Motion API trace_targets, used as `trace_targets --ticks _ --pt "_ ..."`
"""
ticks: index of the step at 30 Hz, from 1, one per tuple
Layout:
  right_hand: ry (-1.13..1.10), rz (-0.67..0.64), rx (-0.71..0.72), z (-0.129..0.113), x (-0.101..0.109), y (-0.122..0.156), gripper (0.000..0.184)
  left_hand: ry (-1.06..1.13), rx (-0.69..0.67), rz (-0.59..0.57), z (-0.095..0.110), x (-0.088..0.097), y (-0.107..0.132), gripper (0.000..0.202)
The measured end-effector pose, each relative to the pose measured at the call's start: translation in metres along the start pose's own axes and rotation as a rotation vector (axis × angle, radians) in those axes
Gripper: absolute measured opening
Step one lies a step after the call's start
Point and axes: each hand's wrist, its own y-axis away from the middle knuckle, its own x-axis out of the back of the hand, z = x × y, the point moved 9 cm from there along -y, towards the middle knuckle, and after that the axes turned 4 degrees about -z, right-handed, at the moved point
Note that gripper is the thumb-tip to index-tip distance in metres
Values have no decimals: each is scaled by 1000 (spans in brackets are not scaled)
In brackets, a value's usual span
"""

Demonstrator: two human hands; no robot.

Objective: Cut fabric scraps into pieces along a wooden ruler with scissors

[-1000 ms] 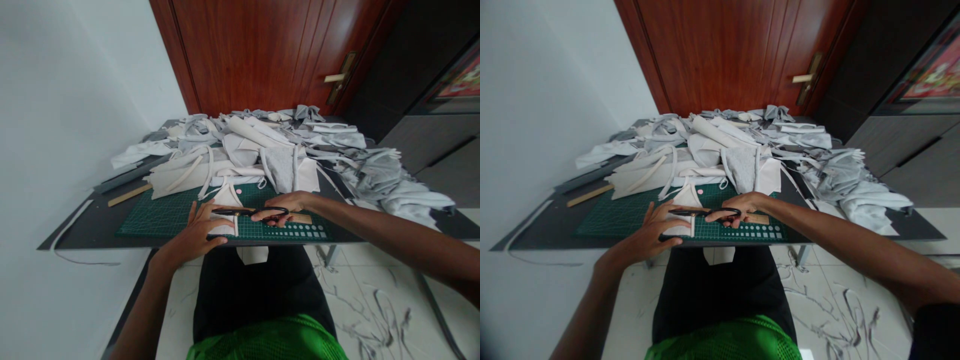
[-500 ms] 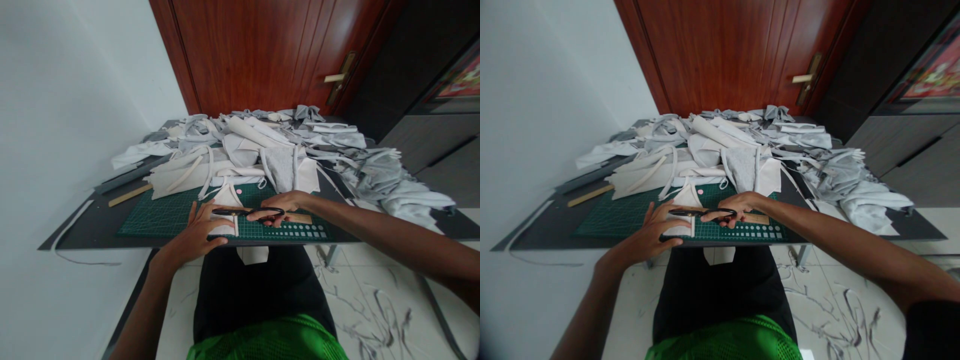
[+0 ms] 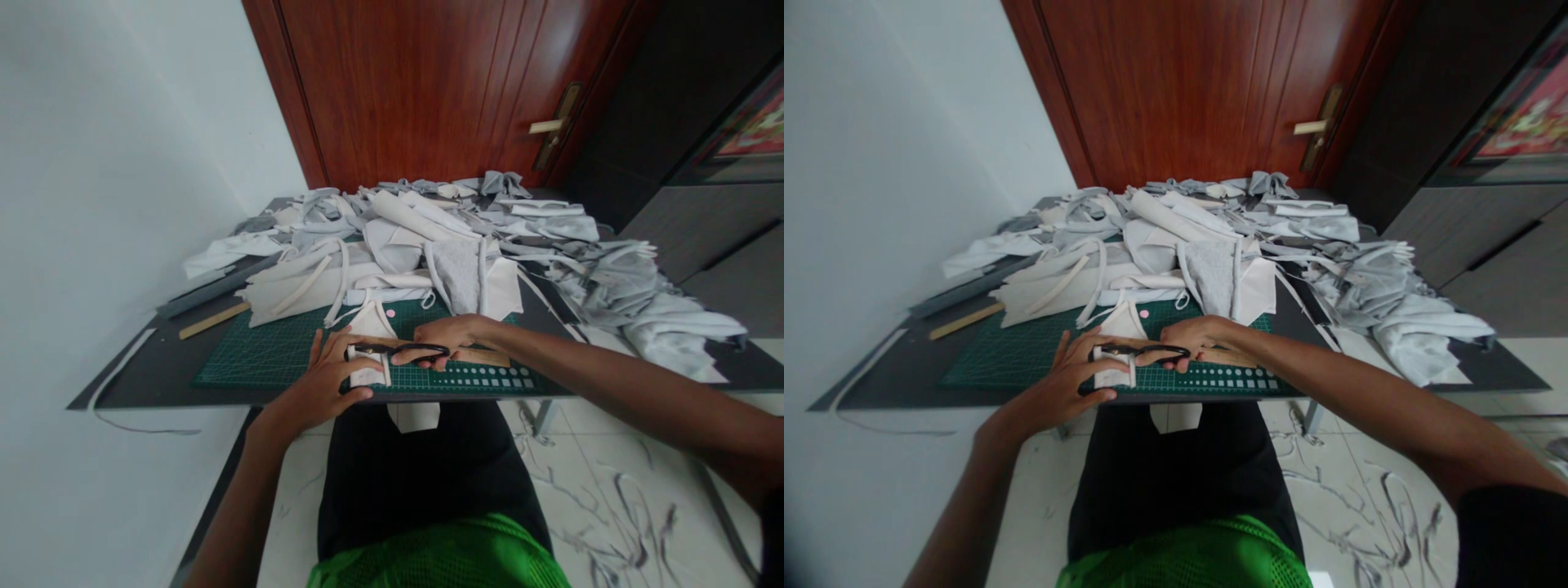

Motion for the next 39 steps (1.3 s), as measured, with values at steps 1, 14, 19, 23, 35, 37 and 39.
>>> trace_targets --ticks 1,14,19,23,35,37,39 --pt "5 21 -8 0 2 -2 53 -3 3 5 0 0 0 34" --pt "-166 119 -31 -3 -4 11 61 -155 20 378 10 0 16 25" --pt "-257 218 44 3 -14 43 66 -167 125 472 8 1 24 21" --pt "-245 300 19 26 -23 78 66 -169 163 510 5 3 24 24" --pt "157 1328 -559 135 -36 212 63 -61 328 581 -18 7 20 31" --pt "182 1365 -686 152 -34 218 57 12 331 639 -22 9 23 30" --pt "173 1378 -790 166 -31 221 52 112 334 691 -26 11 27 30"
